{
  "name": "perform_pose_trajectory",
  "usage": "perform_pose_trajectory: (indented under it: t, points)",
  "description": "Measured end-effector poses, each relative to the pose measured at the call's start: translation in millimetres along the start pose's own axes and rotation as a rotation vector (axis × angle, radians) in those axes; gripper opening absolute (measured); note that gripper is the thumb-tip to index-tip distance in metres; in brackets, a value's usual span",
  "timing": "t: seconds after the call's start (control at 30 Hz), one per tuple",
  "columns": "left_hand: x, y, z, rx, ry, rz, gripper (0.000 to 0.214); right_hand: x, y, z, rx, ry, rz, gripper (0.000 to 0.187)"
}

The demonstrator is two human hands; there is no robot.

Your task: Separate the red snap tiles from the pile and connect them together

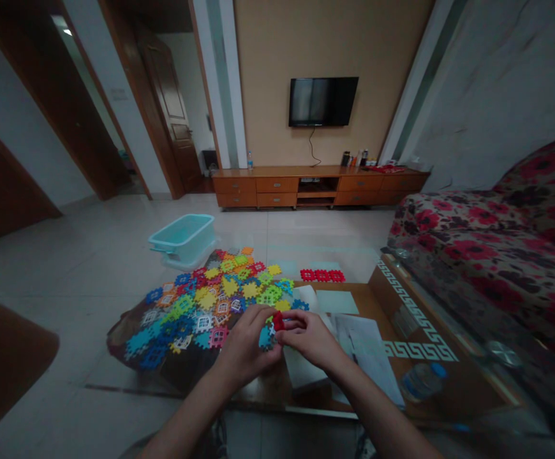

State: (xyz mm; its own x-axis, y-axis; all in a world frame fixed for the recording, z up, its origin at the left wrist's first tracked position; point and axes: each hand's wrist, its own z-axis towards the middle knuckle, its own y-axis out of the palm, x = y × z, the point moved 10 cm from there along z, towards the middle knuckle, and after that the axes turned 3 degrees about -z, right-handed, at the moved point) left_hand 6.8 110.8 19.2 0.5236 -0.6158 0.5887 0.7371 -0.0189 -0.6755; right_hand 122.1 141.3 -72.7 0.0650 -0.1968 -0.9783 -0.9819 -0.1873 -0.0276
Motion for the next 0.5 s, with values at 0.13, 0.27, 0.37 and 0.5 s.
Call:
perform_pose_trajectory:
  t: [0.13,0.27,0.37,0.5]
  points:
    - [1.8,-1.8,0.0,0.017,0.014,0.014,0.051,-0.4,0.1,-0.3,0.005,-0.016,0.003,0.042]
    - [-3.1,-3.0,-0.2,0.022,-0.009,-0.003,0.051,-1.4,1.5,-0.8,0.005,-0.011,0.044,0.045]
    - [-13.5,-9.3,0.3,0.086,-0.047,-0.034,0.044,-0.1,-3.6,-0.3,0.045,0.031,0.089,0.047]
    - [-44.3,-20.4,-2.0,0.240,-0.224,-0.199,0.037,-6.0,-19.6,0.5,0.148,0.010,0.060,0.041]
